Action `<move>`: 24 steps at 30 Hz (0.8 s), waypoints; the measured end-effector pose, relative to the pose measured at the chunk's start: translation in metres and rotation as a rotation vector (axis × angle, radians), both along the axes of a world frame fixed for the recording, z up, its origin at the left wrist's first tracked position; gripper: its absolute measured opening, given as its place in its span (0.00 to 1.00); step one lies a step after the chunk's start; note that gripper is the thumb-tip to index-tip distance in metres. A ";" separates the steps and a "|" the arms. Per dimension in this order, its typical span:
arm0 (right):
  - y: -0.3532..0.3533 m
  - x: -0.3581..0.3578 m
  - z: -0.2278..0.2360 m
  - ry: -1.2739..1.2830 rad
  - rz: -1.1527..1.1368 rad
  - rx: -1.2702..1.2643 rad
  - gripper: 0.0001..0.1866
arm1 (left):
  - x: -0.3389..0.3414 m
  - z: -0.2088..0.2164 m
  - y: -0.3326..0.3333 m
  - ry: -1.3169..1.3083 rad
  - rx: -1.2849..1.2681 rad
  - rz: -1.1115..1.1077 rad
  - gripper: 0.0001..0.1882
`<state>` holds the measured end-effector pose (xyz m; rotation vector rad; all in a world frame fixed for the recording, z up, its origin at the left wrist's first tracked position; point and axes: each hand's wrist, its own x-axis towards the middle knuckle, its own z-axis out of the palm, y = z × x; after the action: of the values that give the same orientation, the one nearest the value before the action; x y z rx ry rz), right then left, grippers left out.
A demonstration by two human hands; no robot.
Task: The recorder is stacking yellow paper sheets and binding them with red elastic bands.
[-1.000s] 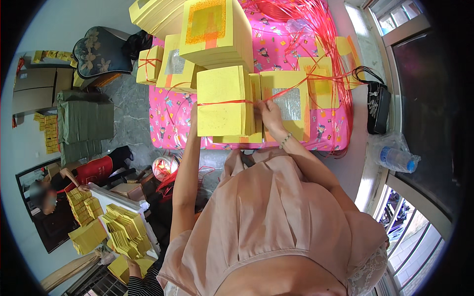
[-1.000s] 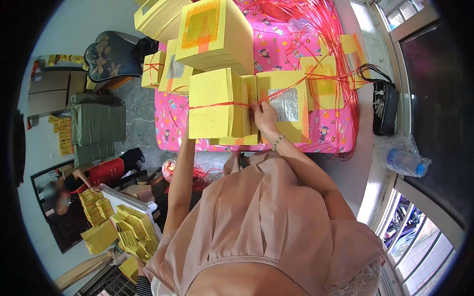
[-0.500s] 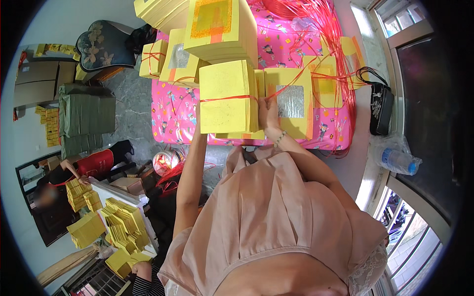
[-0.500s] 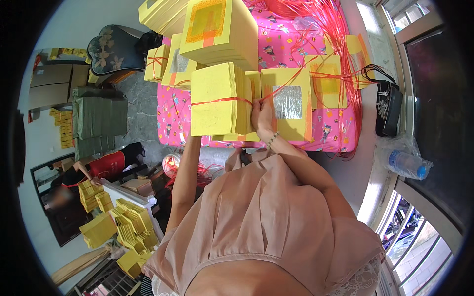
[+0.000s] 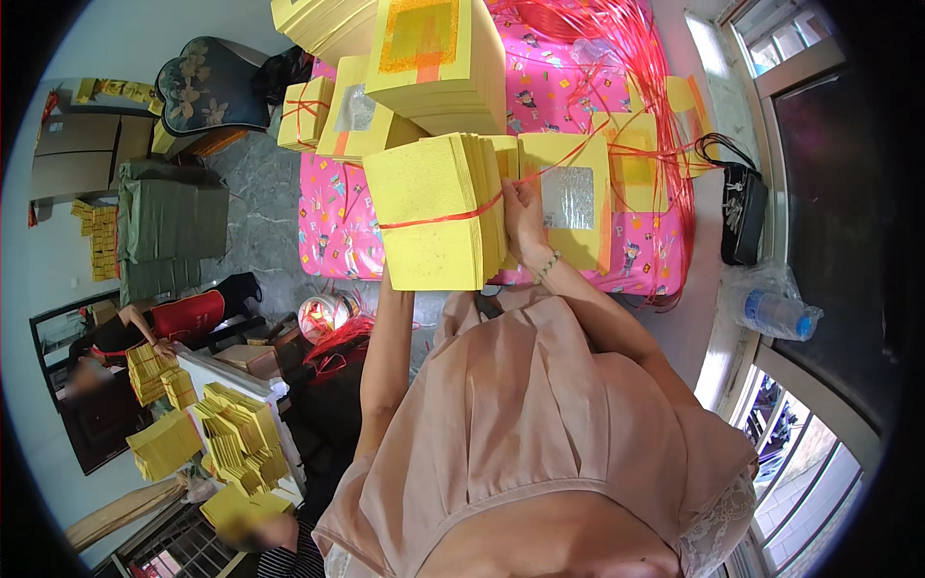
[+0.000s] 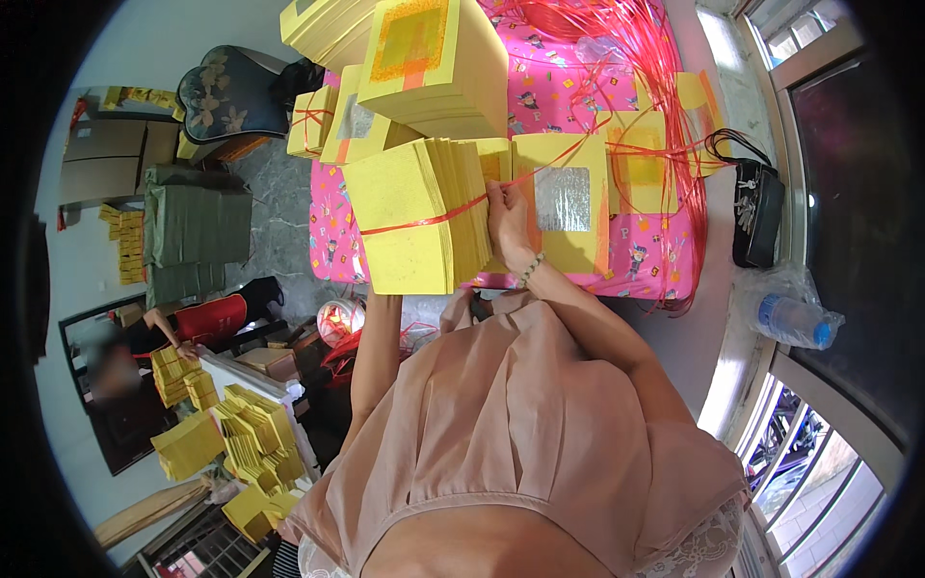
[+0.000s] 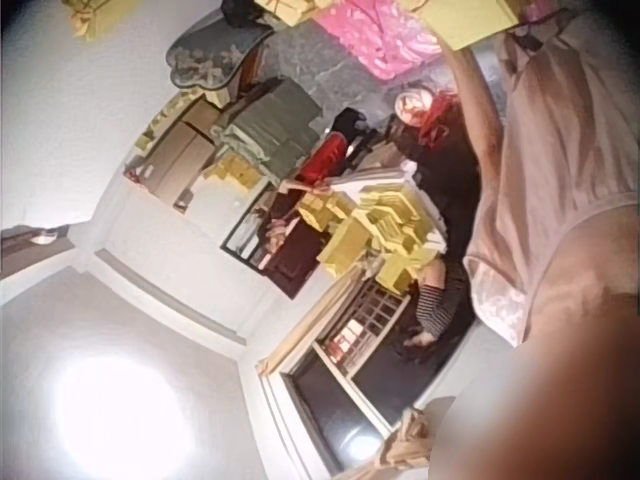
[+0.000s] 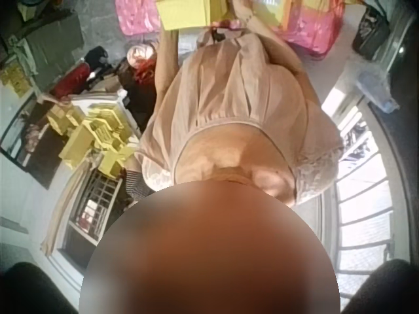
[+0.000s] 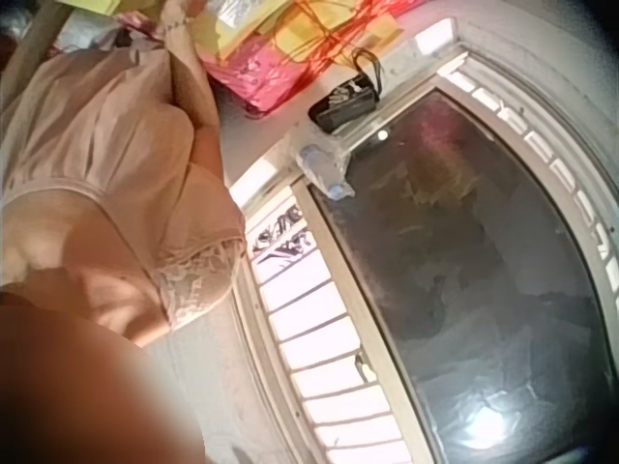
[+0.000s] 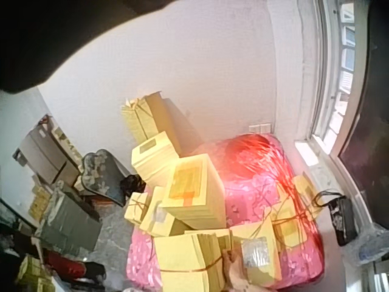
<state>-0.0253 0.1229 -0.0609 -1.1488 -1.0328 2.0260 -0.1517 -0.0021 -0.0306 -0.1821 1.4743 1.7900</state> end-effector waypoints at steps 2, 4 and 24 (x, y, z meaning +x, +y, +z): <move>0.003 -0.003 0.009 0.044 0.015 -0.018 0.14 | -0.005 0.006 0.008 -0.013 0.024 0.018 0.14; 0.007 -0.005 0.019 0.106 0.031 -0.065 0.14 | -0.006 0.014 0.008 -0.025 0.052 0.035 0.14; 0.092 -0.043 0.115 0.427 0.416 0.461 0.07 | -0.024 0.103 0.055 0.492 0.395 0.167 0.16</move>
<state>-0.0680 0.2147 0.0540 -0.2598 -1.4846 2.0467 -0.1760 0.0525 0.0726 0.3700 1.4163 2.3370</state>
